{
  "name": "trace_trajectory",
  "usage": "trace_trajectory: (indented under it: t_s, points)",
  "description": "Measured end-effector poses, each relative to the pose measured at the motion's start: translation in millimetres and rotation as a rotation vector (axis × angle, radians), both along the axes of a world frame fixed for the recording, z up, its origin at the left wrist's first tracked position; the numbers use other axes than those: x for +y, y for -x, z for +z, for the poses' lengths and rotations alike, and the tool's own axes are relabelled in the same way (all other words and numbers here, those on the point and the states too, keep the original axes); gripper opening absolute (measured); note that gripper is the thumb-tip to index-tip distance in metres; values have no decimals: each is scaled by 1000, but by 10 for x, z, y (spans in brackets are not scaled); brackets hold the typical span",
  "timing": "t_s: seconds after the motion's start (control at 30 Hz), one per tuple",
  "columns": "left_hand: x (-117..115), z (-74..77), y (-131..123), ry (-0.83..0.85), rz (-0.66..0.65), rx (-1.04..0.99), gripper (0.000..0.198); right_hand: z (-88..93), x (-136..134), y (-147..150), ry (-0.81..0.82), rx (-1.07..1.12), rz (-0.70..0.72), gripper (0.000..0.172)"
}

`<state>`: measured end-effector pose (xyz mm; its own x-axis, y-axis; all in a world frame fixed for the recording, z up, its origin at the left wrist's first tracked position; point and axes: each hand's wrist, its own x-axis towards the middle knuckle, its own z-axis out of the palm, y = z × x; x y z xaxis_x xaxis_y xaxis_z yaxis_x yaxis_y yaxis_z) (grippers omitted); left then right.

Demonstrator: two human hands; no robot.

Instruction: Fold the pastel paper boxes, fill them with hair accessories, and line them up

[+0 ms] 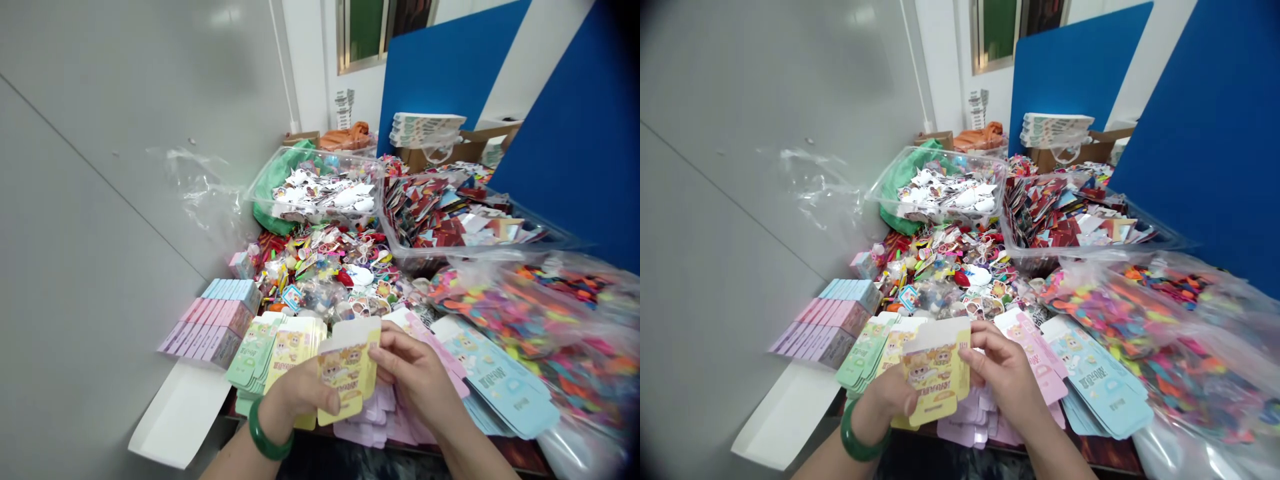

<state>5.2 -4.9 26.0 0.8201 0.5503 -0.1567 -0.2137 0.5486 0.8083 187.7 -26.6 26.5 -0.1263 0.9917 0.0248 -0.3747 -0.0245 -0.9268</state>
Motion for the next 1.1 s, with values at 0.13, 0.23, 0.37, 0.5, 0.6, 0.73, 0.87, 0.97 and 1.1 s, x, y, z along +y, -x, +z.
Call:
trace_trajectory:
  t_s: [0.13,0.23,0.37,0.5,0.6,0.73,0.87,0.97,1.1]
  points:
    - [-4,-9,-111,-13,-67,-5,85,46,-27,-92,1,-24,-25,16]
    - [-12,49,-160,-17,-51,6,76,40,-16,-150,-10,-58,-23,17]
    - [-14,123,-241,-7,161,38,60,-50,-27,-158,-40,-59,-72,14]
    - [-11,108,-343,46,416,87,54,-136,-62,-104,-92,-36,-193,35]
    - [-31,100,-389,21,462,144,49,-168,-63,-68,-94,-68,-229,28]
    - [-79,136,-390,-75,618,236,68,-201,-25,-33,31,-42,-242,25]
    - [-95,119,-364,-333,786,297,77,-236,10,-3,102,48,-238,27]
    - [-71,53,-352,-404,777,323,42,-266,8,5,120,44,-222,30]
    - [-30,19,-356,-451,872,453,23,-275,-27,3,122,-63,-195,33]
